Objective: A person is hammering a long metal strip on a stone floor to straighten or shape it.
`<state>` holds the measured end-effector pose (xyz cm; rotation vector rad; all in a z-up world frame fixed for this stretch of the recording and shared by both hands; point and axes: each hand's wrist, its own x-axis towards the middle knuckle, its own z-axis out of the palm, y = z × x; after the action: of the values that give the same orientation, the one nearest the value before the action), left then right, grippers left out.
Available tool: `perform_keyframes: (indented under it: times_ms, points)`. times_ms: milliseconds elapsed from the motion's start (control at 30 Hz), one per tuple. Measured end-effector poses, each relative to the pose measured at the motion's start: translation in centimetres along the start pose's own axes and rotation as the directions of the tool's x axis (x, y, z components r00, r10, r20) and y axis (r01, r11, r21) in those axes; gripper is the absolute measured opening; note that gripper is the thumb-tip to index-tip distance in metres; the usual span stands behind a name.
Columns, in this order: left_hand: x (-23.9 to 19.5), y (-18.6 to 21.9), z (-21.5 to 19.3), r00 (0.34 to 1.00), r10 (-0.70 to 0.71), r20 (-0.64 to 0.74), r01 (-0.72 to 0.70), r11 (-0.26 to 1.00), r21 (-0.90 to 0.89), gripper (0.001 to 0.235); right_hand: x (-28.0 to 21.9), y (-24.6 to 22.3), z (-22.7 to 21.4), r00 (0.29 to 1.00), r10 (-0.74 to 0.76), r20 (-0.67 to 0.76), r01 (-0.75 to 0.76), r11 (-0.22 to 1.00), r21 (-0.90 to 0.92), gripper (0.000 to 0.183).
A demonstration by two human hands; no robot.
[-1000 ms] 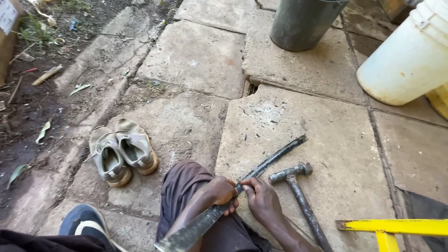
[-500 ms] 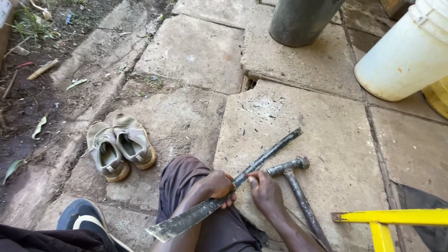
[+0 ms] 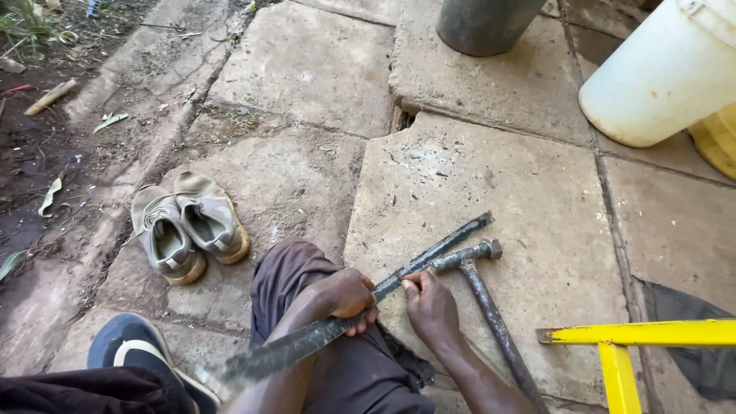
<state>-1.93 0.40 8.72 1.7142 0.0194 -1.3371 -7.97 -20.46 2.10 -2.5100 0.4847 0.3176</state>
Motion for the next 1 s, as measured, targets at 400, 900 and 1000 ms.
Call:
perform_keyframes:
  times_ms: [400, 900, 1000]
  points:
    - [-0.6, 0.3, -0.1, 1.0, 0.0, -0.018, 0.001, 0.999, 0.045, 0.043, 0.4, 0.7, 0.3, 0.997, -0.055, -0.062, 0.059, 0.996, 0.064, 0.023]
    - [3.5, -2.0, -0.6, 0.999, 0.032, -0.02, -0.033, 0.999, -0.036, 0.044, -0.6, 0.9, -0.9, 0.993, -0.085, -0.085, 0.091, 0.994, 0.067, 0.026]
    - [-0.9, -0.3, -0.3, 0.997, 0.064, -0.032, -0.063, 0.997, 0.033, 0.043, -4.1, -3.0, -1.8, 0.982, -0.156, 0.103, 0.156, 0.988, 0.009, 0.029]
